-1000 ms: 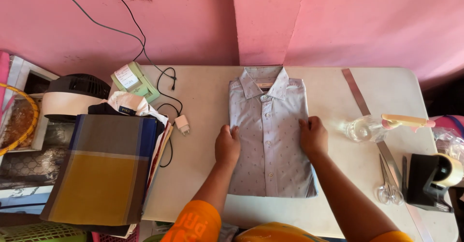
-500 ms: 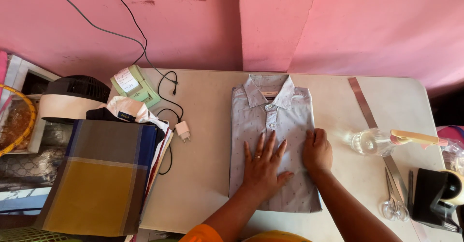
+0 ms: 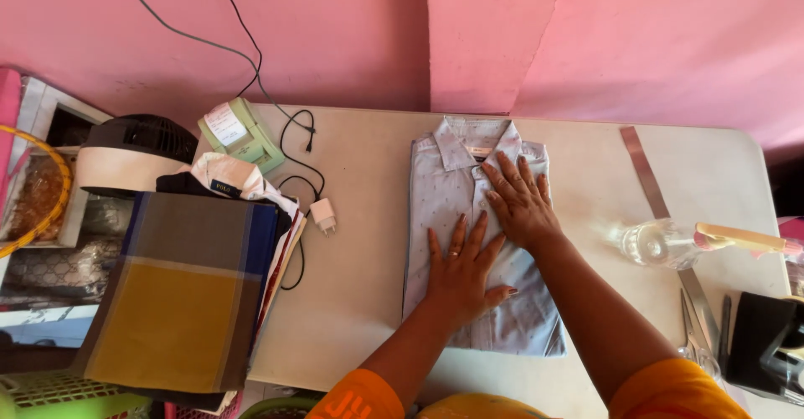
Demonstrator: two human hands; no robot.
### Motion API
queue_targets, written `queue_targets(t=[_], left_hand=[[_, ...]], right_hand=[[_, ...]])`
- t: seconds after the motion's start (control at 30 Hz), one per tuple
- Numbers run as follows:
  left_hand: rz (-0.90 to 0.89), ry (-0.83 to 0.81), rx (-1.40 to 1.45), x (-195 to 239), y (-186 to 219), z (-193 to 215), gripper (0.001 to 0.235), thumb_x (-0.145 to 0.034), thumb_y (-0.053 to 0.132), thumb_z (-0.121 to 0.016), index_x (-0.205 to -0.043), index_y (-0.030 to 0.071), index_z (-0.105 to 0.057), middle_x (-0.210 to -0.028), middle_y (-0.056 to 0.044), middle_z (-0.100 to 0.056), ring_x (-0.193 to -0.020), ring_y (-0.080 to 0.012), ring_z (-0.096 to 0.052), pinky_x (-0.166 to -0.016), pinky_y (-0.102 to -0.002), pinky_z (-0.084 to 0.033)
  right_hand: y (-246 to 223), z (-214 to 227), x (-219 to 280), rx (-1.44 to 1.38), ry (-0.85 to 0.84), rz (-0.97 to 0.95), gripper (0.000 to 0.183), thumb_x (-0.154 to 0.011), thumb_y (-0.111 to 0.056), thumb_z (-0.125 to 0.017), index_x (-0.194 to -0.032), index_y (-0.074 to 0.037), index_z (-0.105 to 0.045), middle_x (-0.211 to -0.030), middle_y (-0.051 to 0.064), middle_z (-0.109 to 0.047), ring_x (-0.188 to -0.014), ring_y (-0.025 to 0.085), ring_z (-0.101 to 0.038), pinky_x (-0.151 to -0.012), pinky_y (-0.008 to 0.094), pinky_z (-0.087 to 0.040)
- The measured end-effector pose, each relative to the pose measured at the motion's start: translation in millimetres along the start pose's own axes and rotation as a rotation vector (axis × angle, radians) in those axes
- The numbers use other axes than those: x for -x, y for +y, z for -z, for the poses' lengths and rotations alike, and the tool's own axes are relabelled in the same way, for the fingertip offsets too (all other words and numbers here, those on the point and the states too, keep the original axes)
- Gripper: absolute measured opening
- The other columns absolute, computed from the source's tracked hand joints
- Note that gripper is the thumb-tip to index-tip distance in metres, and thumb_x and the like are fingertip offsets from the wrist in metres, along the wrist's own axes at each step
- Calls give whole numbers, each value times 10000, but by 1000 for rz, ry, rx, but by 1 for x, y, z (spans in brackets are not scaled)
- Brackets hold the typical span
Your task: Stacking several folded shirts and garments into a neat pile on a workspace table.
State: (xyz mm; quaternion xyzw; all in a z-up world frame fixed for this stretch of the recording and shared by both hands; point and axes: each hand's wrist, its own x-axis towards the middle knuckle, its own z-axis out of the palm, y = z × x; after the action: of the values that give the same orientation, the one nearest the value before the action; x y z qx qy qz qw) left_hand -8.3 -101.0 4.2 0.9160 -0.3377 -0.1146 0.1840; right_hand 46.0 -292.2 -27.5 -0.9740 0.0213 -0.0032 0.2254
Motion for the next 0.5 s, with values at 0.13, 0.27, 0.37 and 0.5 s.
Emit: queue_targets(t=[0.13, 0.27, 0.37, 0.5], left_hand=[[-54, 28, 129, 10, -14, -4, 955, -856, 664, -564, -1622, 181, -263, -1725, -152, -135, -1579, -429, -81, -1141, -805, 15], [-52, -6, 163, 38, -24, 7, 839, -950, 646, -463, -1643, 240, -223, -1730, -72, -148, -1573, -426, -88, -1146, -789, 21], [-60, -10, 130, 44, -33, 2, 852, -940, 697, -438, -1650, 288, -204, -1740, -14, -120, -1583, -406, -41, -1149, -775, 55], [-6, 40, 5, 41, -34, -6, 832, -919, 767, -413, -1632, 389, -210, -1732, 63, -140, -1569, -435, -19, -1061, -871, 62]], right_hand=[[15, -8, -9, 39, -48, -26, 550, -1068, -499, -356, -1609, -471, -261, -1727, -107, -148, -1579, 302, -156, -1244, 597, -188], [7, 6, 8, 57, -100, 27, 574, -1065, -513, -363, -1623, -438, -253, -1739, -76, -119, -1574, 329, -155, -1225, 639, -190], [-25, 12, 59, 132, 43, 129, 596, -1082, -511, -310, -1649, -341, -241, -1735, -6, -146, -1564, 323, -175, -1227, 601, -147], [-63, 7, 141, 120, 82, 113, 589, -1067, -437, -367, -1631, -278, -313, -1728, 54, -197, -1549, 351, -206, -1211, 588, -164]])
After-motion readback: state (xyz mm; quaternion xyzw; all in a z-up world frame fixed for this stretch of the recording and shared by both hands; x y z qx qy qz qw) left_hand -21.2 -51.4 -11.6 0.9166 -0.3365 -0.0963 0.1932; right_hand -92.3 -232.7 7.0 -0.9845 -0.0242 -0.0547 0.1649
